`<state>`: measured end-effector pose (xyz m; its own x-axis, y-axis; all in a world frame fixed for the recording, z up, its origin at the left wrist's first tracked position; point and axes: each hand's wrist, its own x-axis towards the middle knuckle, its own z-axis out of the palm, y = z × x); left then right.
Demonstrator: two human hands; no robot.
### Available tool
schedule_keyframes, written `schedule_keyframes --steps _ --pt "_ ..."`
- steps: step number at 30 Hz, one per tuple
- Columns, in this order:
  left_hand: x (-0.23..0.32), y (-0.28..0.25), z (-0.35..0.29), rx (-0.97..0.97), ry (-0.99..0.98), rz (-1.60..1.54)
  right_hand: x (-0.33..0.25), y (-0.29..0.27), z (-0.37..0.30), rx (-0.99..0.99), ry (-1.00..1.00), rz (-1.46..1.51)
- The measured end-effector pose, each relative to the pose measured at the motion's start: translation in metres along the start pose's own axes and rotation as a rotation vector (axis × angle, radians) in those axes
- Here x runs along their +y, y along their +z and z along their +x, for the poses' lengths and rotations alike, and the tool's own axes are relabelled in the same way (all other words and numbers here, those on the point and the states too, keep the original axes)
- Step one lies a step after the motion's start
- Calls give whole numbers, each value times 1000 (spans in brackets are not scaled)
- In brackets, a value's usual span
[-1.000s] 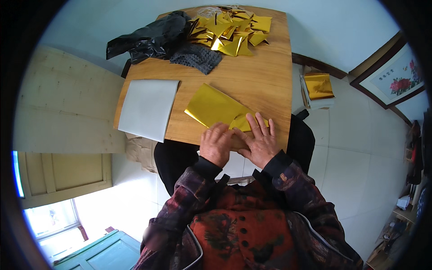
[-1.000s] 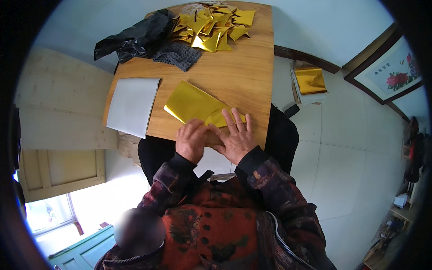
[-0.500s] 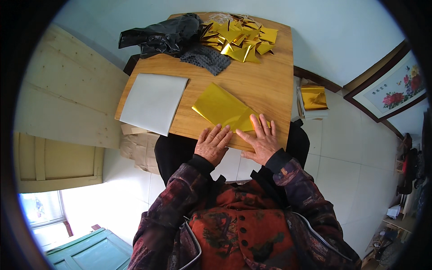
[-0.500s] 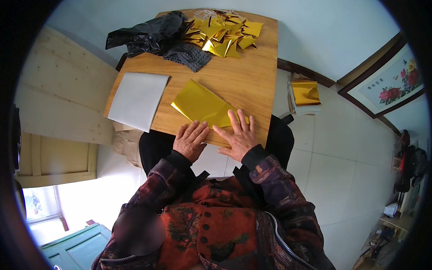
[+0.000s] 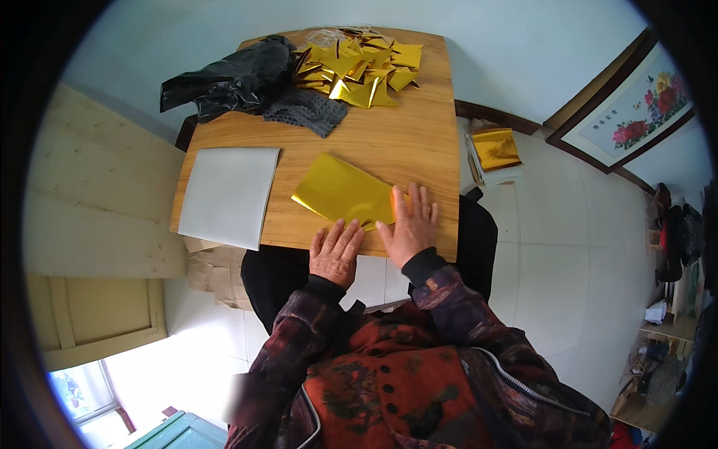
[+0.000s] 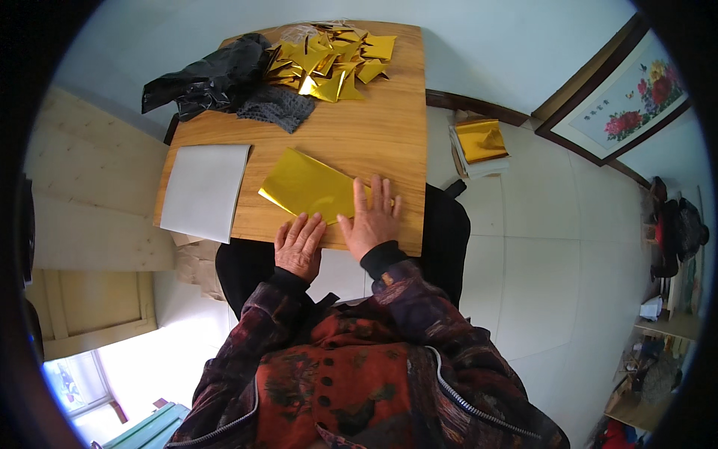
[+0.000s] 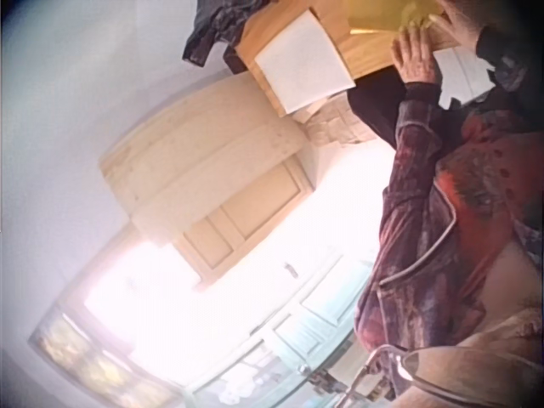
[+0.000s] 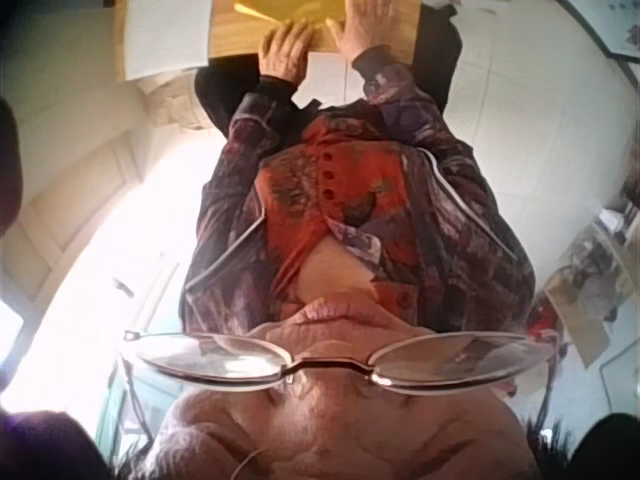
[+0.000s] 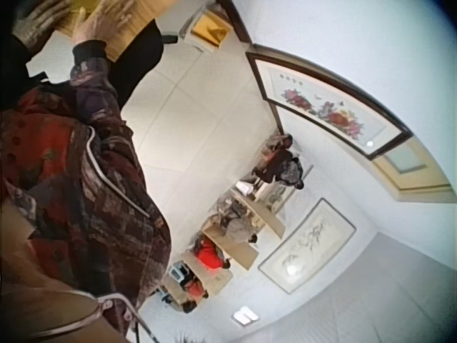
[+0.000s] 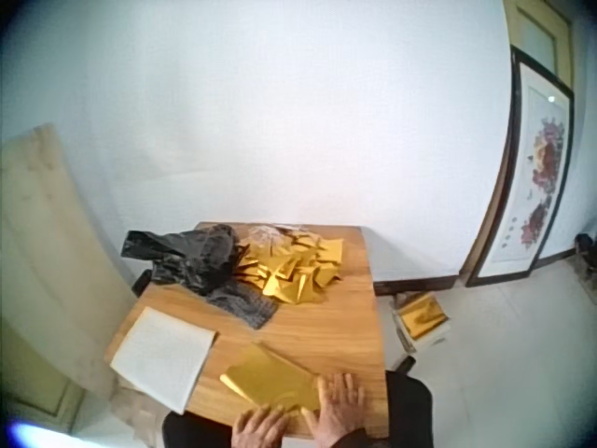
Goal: The person folds a rectangular sheet of gold paper on a wooden table. They fold the paper in half, then fold the corners inward to form a triangular shape, and continue folding to create a smaller, compact shape. The person repeats the process with another sheet of gold paper.
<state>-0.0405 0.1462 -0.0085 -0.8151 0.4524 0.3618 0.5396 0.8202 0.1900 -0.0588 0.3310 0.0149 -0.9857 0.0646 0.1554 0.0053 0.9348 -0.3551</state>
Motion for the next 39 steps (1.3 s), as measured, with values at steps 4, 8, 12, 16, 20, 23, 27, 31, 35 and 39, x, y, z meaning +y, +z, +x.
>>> schedule_keyframes --steps 4,8,12,16,20,23,27,31,35,39 --pt "0 1 0 8 -10 -6 42 -18 6 -5 98 -5" --pt "1 0 1 31 -18 -18 72 -28 7 -15 195 40" --pt "0 -2 1 42 -29 -94 83 -21 7 1 177 155" --pt "-1 -2 1 79 -20 -121 92 -17 12 52 93 337" --pt "-2 -7 3 34 9 -122 85 -36 5 204 66 280" --pt "-3 -15 2 -69 -3 -164 62 -57 -20 183 -47 517" --pt "-7 -22 5 -169 -9 -196 14 -51 -50 -261 -1 756" --pt "-10 -25 7 -189 12 -201 -2 -39 -43 -66 -474 292" --pt "-9 -22 6 -179 -30 -239 -4 -19 -17 -192 -427 116" --pt "-14 -21 1 -114 -118 -347 3 -8 -16 -221 -457 56"
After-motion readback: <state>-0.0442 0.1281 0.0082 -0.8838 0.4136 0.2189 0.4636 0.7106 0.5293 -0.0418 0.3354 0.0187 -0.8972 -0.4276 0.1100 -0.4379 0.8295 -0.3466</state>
